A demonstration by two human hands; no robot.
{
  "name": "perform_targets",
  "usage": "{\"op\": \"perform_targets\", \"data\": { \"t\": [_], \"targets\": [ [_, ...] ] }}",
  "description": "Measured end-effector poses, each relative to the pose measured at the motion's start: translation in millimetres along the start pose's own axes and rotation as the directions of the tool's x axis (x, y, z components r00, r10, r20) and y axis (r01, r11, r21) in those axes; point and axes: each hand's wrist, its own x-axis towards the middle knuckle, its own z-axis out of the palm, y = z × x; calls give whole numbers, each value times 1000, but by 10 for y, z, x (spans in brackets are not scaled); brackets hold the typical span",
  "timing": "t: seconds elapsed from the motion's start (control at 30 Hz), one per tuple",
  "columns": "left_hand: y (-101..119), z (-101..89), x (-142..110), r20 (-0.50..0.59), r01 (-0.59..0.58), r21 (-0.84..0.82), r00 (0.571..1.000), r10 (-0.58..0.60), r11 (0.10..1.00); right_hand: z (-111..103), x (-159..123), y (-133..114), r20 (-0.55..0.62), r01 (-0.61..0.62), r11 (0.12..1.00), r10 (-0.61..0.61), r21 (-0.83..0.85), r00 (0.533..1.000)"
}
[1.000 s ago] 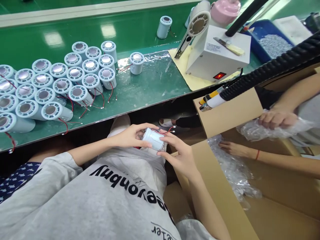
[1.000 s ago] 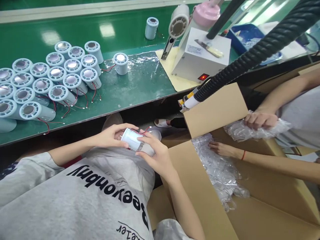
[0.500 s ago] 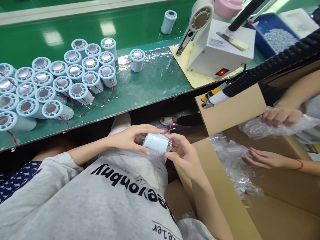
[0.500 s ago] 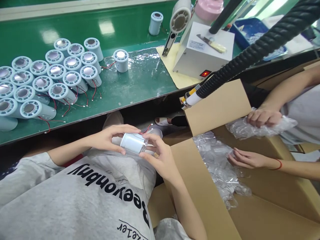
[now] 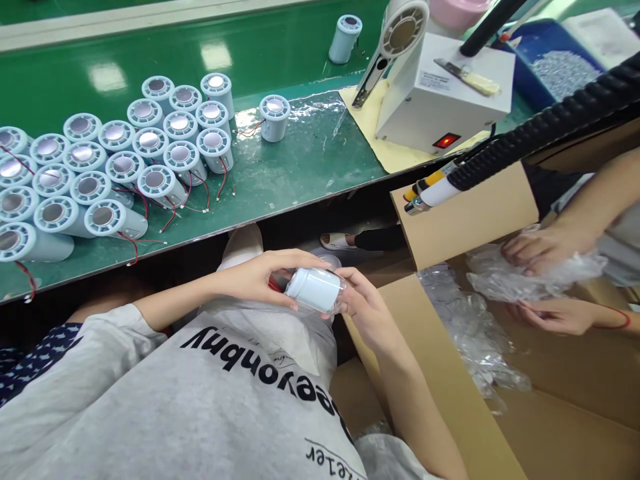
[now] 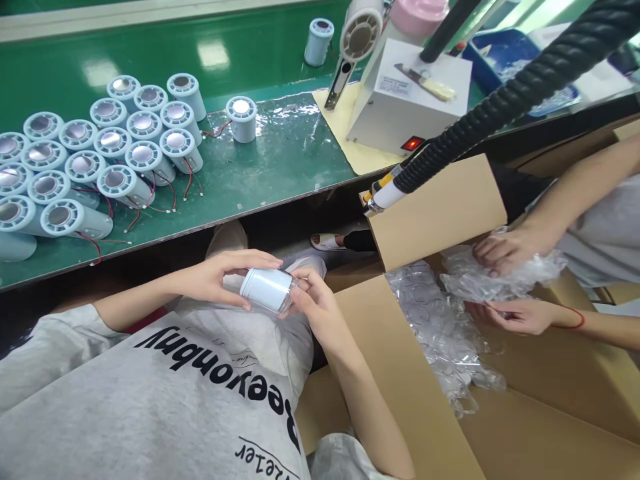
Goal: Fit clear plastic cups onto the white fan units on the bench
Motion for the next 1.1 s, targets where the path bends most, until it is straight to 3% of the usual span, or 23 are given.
{"op": "perform_targets", "data": {
  "t": [0.33,0.47,0.63,0.7,0.77,0.8,0.87,0.9,0.93,0.97,1.0,1.1],
  "targets": [
    [-50,2,-13,0,-116,40,993,116,992,80,59,-23,115,-181,976,168,121,979],
    [-56,6,-17,0,-139,55,990,139,989,109,70,-44,185,-278,947,248,159,951],
    [48,53,-34,-28,16,26,999,-16,1000,74,51,25,259,-358,926,318,122,912],
    [102,73,-38,-51,83,-8,995,-84,996,36,25,96,164,-238,971,231,25,959],
    [139,87,-40,-82,125,-44,988,-128,991,-6,0,168,-16,62,985,-65,-163,998],
    [149,92,-40,-93,145,-67,984,-151,987,-26,-10,195,-51,251,924,-276,-289,960],
    [153,95,-43,-93,190,-107,975,-200,976,-58,-25,224,73,575,655,-626,-491,776],
    [150,94,-45,-88,211,-121,971,-222,970,-69,-33,226,184,674,514,-706,-530,683],
    [145,92,-46,-80,225,-131,968,-237,966,-77,-43,221,278,730,421,-729,-538,625],
    [140,88,-47,-71,230,-138,968,-241,963,-82,-57,211,326,749,393,-721,-534,611],
    [138,83,-46,-61,227,-144,970,-237,963,-85,-75,201,322,736,429,-700,-524,638],
    [149,72,-36,-17,177,-167,983,-182,970,-95,-133,179,172,548,726,-530,-415,831]
  ]
}}
